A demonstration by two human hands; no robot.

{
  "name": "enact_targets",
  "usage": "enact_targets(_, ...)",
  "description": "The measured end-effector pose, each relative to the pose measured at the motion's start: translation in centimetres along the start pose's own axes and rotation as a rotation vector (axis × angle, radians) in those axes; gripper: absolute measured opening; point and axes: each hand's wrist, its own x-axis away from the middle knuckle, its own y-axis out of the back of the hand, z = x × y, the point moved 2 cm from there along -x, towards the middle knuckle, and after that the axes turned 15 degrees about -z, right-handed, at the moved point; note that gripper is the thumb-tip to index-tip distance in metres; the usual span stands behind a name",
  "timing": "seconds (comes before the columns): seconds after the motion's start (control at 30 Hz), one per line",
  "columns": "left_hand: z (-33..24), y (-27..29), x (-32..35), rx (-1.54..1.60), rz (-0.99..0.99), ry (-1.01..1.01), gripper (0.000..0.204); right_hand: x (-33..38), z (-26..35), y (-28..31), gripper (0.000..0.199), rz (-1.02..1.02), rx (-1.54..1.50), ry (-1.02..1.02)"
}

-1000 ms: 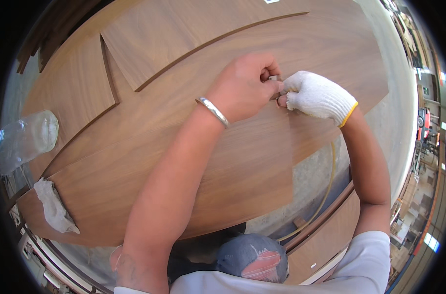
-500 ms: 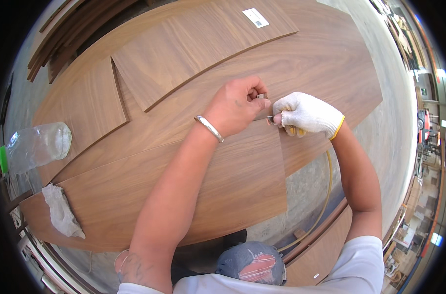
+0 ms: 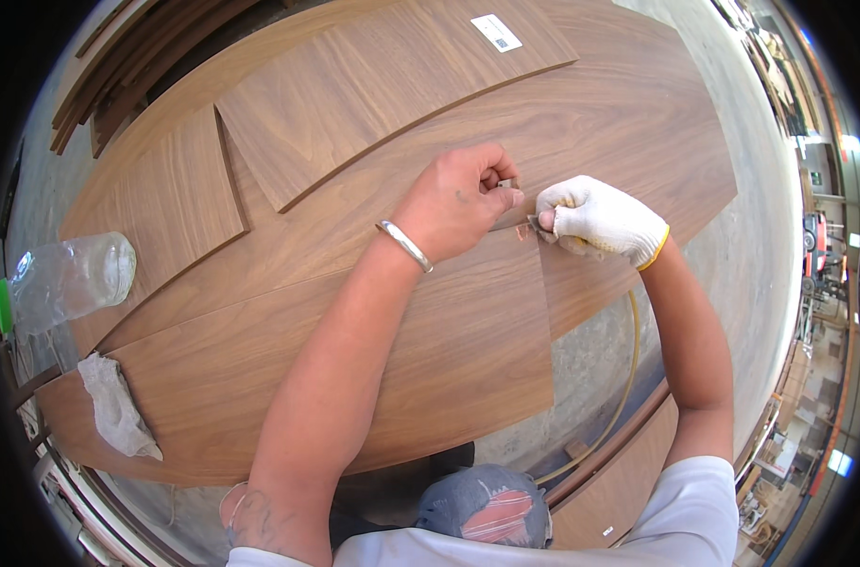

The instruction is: The person sands the edges of a wooden board using a sanding block while sitting on the floor. They then wipe the board with a cloth.

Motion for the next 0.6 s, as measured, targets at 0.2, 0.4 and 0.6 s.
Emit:
enact_targets(0.2,0.0,-0.1,0.0,0.006,-0.005,-0.020,0.010,0.3,0.9,-0.4,0.021,-0.029,0.173,-0.016)
enact_targets(0.4,0.2,-0.2,0.2,0.045,0.014,0.039,0.010,1.0,2.1,-1.5,0.031,-0.154,0.421,0.123)
enact_targets(0.6,0.4,0.1,0.3,0.029,0.013,0.031,0.011,1.5,2.0,-1.8,0.036,-0.214,0.483,0.145)
